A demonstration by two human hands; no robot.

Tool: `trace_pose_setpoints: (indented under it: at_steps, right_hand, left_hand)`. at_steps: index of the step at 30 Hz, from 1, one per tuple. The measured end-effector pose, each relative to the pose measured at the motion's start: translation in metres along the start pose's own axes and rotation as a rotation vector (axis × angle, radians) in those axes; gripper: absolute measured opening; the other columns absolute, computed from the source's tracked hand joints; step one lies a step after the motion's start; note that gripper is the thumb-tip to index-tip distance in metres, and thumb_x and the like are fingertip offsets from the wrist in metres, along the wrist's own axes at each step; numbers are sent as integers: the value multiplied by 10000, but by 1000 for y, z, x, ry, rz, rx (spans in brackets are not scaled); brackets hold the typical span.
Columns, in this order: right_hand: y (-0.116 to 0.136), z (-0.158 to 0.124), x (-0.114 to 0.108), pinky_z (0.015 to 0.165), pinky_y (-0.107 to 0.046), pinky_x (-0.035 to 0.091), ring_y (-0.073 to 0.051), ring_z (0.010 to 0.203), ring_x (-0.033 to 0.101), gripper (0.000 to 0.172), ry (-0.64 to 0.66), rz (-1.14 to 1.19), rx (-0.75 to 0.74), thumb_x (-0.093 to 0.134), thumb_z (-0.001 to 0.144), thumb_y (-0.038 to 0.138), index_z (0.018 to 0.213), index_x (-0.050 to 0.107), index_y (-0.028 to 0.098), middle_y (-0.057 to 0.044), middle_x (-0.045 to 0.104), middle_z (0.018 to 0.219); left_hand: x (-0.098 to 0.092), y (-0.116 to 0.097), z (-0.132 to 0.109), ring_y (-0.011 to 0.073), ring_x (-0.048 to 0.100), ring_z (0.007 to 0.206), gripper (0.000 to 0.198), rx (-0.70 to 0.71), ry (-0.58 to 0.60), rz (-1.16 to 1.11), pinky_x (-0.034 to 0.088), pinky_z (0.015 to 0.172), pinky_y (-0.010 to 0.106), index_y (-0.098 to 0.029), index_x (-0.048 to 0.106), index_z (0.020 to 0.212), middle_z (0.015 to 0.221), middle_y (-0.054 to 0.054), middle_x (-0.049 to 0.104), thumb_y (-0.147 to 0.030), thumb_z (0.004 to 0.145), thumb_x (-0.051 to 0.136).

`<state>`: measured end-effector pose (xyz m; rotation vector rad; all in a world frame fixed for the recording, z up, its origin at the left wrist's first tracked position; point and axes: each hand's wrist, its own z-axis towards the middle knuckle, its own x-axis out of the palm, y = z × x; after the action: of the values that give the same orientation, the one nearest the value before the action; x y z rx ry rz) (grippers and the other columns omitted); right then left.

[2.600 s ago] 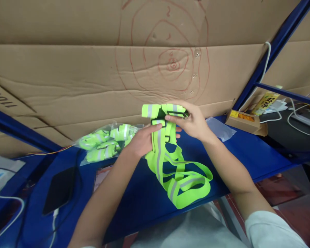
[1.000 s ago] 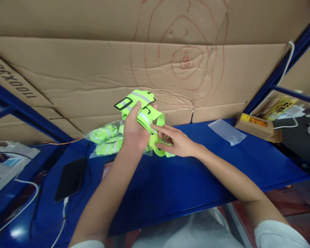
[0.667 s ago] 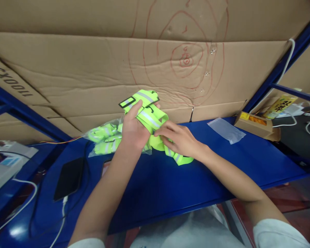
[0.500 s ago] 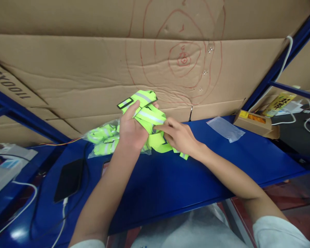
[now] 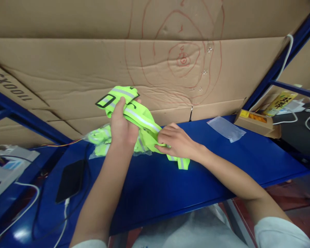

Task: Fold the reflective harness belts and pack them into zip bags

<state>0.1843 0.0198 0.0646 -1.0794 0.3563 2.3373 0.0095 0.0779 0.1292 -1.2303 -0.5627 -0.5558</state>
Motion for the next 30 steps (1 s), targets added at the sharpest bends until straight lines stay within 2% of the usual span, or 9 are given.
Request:
trace_pose_setpoints:
  at_steps: [7,11,14,18,20,24,26,27,30]
  right_hand:
    - [39,-5,23,757,-369,395,-211,746,562,287,163,-438,-111,405,1026,68,1009,662,194,-28,618,726]
    - [64,-12,35,747,-384,476,-249,735,661,414,296,-413,109,504,986,100,1381,613,162,-77,703,751]
    - [61,-19,16,586,-381,479,-293,640,702,629,589,-167,320,677,932,246,1524,520,99,-146,756,789]
    - [41,-16,-39,602,-264,532,-212,800,767,508,776,195,173,725,936,376,1424,649,257,-56,808,966]
    - [30,-8,-63,691,-234,553,-161,837,759,366,664,322,190,608,1024,332,1376,669,253,-23,802,1018]
    - [8,3,-88,912,-319,570,-183,1021,712,327,-182,238,349,527,1062,374,1321,653,217,-66,732,1219]
    - [-2,3,-94,1017,-387,550,-230,1204,648,472,-418,154,370,611,1013,454,1424,572,224,-95,626,1415]
    - [-7,2,-97,1033,-401,547,-242,1240,630,549,-405,160,363,660,978,481,1453,549,229,-97,597,1455]
    - [-16,-3,-104,995,-374,568,-237,1180,669,602,-74,324,328,769,896,470,1416,593,225,-77,665,1367]
  left_hand:
    - [-13,13,23,140,727,837,165,3,-219,-54,597,935,271,-171,695,908,984,44,778,-239,997,574]
    - [-14,19,19,150,736,858,147,-46,-168,-29,597,904,271,-174,702,938,1022,57,781,-279,982,609]
    - [-10,20,13,176,750,925,139,-54,-114,17,607,906,293,-179,717,993,1126,71,776,-295,960,648]
    - [-2,16,3,216,764,1011,231,99,-97,105,628,876,313,-229,725,1078,1203,47,764,-376,901,741]
    - [-1,13,-3,247,770,1027,293,112,-24,172,641,838,328,-231,728,1090,1158,49,775,-408,863,783]
    - [-5,9,-19,280,781,961,375,-102,347,325,658,792,354,-183,752,1095,1095,85,794,-353,781,866]
    - [-7,10,-27,293,783,958,397,-252,599,405,656,812,376,-179,763,1117,1102,106,797,-336,772,880]
    - [-8,12,-30,297,783,959,392,-307,702,440,651,825,385,-181,766,1118,1103,110,798,-334,775,881]
    - [-7,21,-39,286,782,966,353,-340,857,521,630,873,388,-188,767,1102,1064,91,806,-317,792,874]
